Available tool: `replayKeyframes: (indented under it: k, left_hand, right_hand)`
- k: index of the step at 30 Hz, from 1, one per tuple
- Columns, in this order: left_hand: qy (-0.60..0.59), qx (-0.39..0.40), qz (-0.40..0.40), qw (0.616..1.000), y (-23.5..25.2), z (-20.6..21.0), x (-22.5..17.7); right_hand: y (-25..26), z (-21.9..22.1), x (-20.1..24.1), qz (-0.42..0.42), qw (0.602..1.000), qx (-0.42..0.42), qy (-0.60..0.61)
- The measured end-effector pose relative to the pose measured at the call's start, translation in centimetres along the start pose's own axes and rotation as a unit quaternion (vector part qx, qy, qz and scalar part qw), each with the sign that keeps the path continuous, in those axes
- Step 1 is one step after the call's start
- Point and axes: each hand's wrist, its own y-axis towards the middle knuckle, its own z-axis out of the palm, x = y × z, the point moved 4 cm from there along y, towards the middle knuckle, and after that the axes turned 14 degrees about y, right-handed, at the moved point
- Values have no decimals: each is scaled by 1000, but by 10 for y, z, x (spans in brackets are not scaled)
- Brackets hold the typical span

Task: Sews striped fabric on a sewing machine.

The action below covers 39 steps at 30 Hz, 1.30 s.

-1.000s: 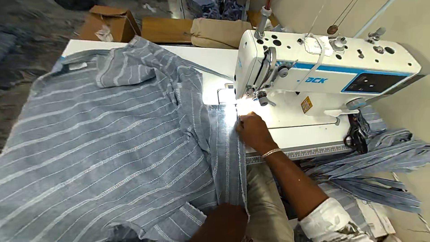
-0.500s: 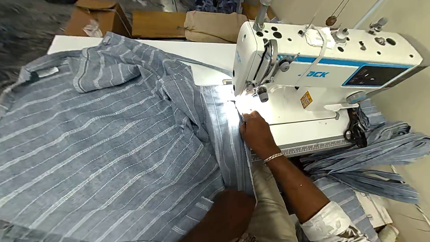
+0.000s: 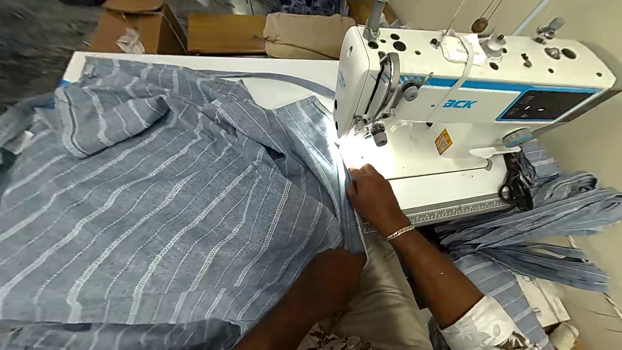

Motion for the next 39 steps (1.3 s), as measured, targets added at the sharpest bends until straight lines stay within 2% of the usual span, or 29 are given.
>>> replayKeyframes:
  k: [14,21,32,36,39]
  left_hand:
    - [-36,-34,-30,998,14,-1,9]
    - [-15,-89,-54,994,20,-12,14]
    - [37,-282,-103,953,29,-24,22]
    - [37,-285,-111,951,28,-29,25]
    - [-7,-256,-62,965,19,-41,40]
  right_hand:
    - [-3,2,-4,-7,1000,0,11]
    - [-6,2,-3,-6,1000,2,9]
    - [-9,0,-5,-11,1000,-5,13]
    - [-8,1,-7,-30,999,-32,23]
    - [-6,1,-9,-49,997,-50,32]
